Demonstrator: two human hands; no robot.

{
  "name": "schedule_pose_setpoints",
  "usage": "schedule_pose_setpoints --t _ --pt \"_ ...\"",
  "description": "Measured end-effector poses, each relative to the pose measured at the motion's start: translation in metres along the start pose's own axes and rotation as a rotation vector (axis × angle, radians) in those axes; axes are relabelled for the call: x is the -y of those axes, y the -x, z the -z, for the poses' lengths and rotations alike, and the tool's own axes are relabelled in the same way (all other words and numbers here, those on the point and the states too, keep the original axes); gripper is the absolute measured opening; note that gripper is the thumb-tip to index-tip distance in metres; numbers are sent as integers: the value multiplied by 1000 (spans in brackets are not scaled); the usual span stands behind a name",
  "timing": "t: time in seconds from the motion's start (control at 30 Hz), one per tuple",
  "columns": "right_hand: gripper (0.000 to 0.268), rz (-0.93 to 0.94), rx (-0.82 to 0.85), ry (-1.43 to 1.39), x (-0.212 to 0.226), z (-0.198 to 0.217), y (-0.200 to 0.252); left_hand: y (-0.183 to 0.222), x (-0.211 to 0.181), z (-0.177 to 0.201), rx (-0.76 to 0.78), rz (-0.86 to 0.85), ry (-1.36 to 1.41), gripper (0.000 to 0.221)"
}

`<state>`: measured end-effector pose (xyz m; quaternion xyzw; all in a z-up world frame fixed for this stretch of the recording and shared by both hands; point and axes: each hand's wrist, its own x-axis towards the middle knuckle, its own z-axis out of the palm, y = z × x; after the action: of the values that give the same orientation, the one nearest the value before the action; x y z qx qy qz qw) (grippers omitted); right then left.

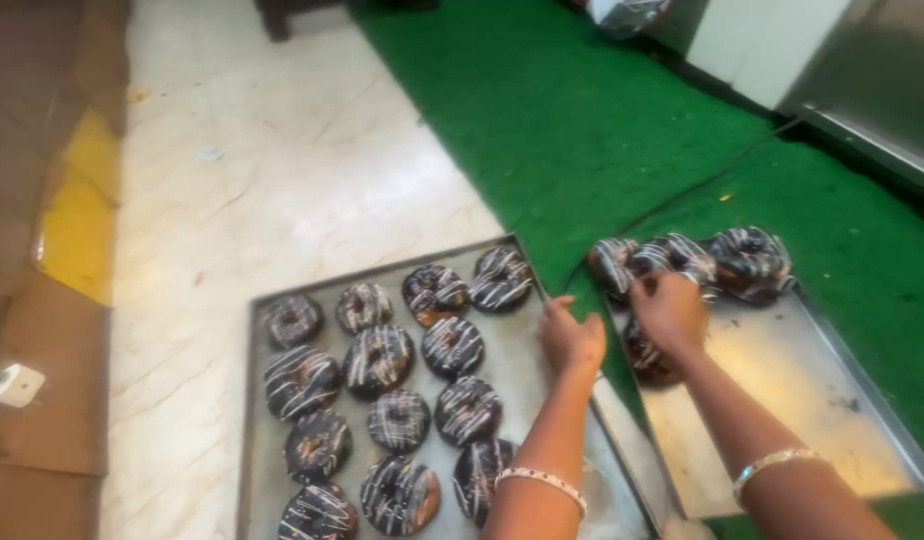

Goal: The person sits on the floor and transfers chocolate-glazed donuts one at a time from a filled tray to an adjacent empty tray, arranging them in rows by hand. The source tray empties as the second tray fills over the course of the clip.

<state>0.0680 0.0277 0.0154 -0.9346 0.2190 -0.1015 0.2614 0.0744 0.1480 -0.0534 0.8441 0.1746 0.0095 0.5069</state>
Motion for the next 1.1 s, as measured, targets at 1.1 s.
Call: schedule_pose_setpoints --t 1.1 --pt "41 -609 313 -871 -164 -15 19 76 -37 -26 317 256 20 96"
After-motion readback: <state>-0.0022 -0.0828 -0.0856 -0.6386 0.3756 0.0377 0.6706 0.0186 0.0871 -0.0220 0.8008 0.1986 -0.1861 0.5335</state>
